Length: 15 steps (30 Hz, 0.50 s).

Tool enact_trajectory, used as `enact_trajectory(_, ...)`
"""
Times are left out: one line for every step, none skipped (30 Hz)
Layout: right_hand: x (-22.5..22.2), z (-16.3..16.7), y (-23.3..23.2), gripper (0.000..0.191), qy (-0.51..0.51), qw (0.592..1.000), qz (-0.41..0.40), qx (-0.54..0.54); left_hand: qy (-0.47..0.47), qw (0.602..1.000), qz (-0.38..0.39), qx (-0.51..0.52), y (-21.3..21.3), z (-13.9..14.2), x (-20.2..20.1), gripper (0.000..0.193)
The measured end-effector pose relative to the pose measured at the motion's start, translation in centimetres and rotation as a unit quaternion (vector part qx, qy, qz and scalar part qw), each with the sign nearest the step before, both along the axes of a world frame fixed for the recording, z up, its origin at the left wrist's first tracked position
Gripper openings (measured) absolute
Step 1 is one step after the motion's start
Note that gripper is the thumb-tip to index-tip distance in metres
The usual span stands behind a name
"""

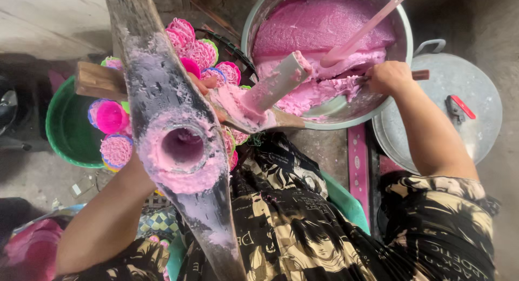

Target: The person presses pink paste into a wooden hand-press mold with a plunger to form decorative flower shapes, then removes the formed flower and places it onto trays with other finished flowers. They repeatedly scoop paste from a large basin and press new flowers one after another.

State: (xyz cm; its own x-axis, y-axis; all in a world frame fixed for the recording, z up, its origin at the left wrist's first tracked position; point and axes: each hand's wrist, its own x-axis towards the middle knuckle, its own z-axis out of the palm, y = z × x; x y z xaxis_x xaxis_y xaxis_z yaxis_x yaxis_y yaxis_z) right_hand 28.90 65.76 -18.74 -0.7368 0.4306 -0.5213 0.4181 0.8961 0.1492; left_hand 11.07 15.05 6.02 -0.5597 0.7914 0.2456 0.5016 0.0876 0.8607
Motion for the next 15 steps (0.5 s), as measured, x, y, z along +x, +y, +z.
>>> enact_trajectory(-0.6, -1.3, -0.1, 0.034, -0.007, 1.000, 0.006, 0.002, -0.001, 1.000, 0.003, -0.005, 0.1, -0.1, -0.1, 0.055)
enact_trajectory(-1.1, -2.4, -0.1, 0.035, 0.008, 1.000, 0.011, -0.013, -0.004, 1.000, 0.008, -0.009, 0.1, -0.2, -0.2, 0.056)
enact_trajectory(-1.4, -3.4, -0.2, 0.035, 0.023, 0.999, 0.016, -0.029, -0.005, 1.000, 0.011, -0.013, 0.3, -0.3, -0.4, 0.056)
enact_trajectory(-1.9, -4.3, -0.2, 0.035, 0.038, 0.998, 0.022, -0.046, -0.008, 1.000, 0.017, -0.016, 0.2, -0.3, -0.4, 0.056)
enact_trajectory(-2.3, -4.9, -0.2, 0.036, 0.026, 0.997, 0.029, -0.066, -0.009, 1.000, 0.019, -0.019, 0.4, -0.4, -0.6, 0.057)
enact_trajectory(-2.6, -5.4, -0.4, 0.038, 0.012, 0.996, 0.034, -0.088, -0.013, 0.999, 0.020, -0.022, 0.4, -0.4, -0.7, 0.057)
enact_trajectory(-2.9, -5.9, -0.7, 0.040, -0.003, 0.994, 0.037, -0.107, -0.013, 0.999, 0.023, -0.027, 0.5, -0.5, -0.7, 0.057)
enact_trajectory(-3.2, -6.2, -1.1, 0.043, 0.000, 0.991, 0.039, -0.125, -0.016, 0.999, 0.022, -0.028, 0.5, -0.5, -0.7, 0.057)
enact_trajectory(-3.5, -6.4, -1.5, 0.045, 0.005, 0.989, 0.040, -0.140, -0.015, 0.999, 0.022, -0.029, 0.6, -0.5, -0.7, 0.058)
enact_trajectory(-3.7, -6.5, -1.8, 0.049, 0.012, 0.987, 0.043, -0.155, -0.014, 0.999, 0.022, -0.029, 0.6, -0.5, -0.7, 0.058)
enact_trajectory(-3.9, -6.6, -2.2, 0.047, 0.033, 0.982, 0.049, -0.179, -0.015, 0.999, 0.021, -0.032, 0.5, -0.5, -0.6, 0.059)
enact_trajectory(-4.1, -6.9, -2.7, 0.045, 0.055, 0.976, 0.054, -0.205, -0.016, 0.999, 0.021, -0.034, 0.4, -0.4, -0.4, 0.059)
enact_trajectory(-4.3, -7.1, -3.1, 0.044, 0.079, 0.968, 0.060, -0.229, -0.015, 0.999, 0.022, -0.036, 0.3, -0.4, -0.3, 0.059)
enact_trajectory(-4.6, -7.3, -3.4, 0.035, 0.045, 0.968, 0.022, -0.247, -0.015, 0.999, 0.023, -0.039, 0.2, -0.4, 0.0, 0.060)
enact_trajectory(-4.8, -7.6, -3.7, 0.029, 0.009, 0.964, -0.015, -0.266, -0.015, 0.999, 0.023, -0.041, 0.1, -0.4, 0.1, 0.060)
